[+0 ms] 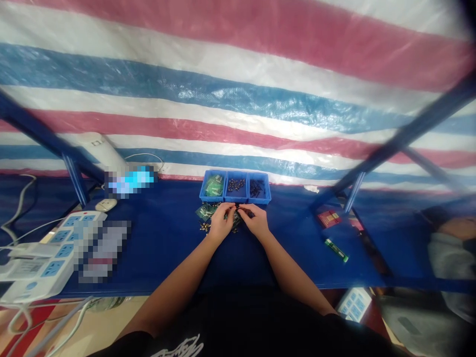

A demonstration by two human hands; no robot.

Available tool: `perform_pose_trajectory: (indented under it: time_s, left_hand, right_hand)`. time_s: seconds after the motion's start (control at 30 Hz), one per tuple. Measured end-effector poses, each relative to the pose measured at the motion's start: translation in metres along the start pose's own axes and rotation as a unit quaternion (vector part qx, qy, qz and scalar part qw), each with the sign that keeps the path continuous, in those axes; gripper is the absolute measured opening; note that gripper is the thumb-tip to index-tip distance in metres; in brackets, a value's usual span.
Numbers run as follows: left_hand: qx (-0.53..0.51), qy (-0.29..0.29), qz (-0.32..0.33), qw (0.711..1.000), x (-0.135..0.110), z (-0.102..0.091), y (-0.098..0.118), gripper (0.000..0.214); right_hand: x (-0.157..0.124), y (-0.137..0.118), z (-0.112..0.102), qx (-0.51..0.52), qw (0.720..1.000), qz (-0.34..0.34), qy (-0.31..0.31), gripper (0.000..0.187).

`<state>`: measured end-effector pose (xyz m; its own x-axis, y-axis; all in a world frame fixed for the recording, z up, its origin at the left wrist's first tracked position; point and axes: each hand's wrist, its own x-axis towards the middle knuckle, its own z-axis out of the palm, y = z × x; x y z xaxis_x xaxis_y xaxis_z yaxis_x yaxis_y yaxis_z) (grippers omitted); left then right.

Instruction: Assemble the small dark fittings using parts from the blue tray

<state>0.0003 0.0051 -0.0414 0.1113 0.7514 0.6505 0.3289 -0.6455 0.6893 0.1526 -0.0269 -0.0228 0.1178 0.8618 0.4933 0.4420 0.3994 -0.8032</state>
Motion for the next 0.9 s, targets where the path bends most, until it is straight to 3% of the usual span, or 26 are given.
perform_pose_trajectory:
  time_s: [0.27, 0.53, 0.9]
  left_hand:
    - [-0.006, -0.021, -0.039, 0.999, -0.001, -0.001, 0.006, 0.028]
    - [-0.02, -0.017, -0.056, 0.998, -0.003, 0.001, 0.002, 0.025]
    - [-0.035, -0.024, -0.041, 0.998, -0.001, 0.0, 0.005, 0.031]
  right_hand:
    - [0.002, -0.007, -0.005, -0.007, 1.0, 0.011, 0.02, 0.017]
    - [0.002, -0.011, -0.004, -0.005, 0.999, 0.022, 0.023, 0.02]
    - [0.003, -0.014, -0.005, -0.007, 0.999, 0.029, 0.017, 0.02]
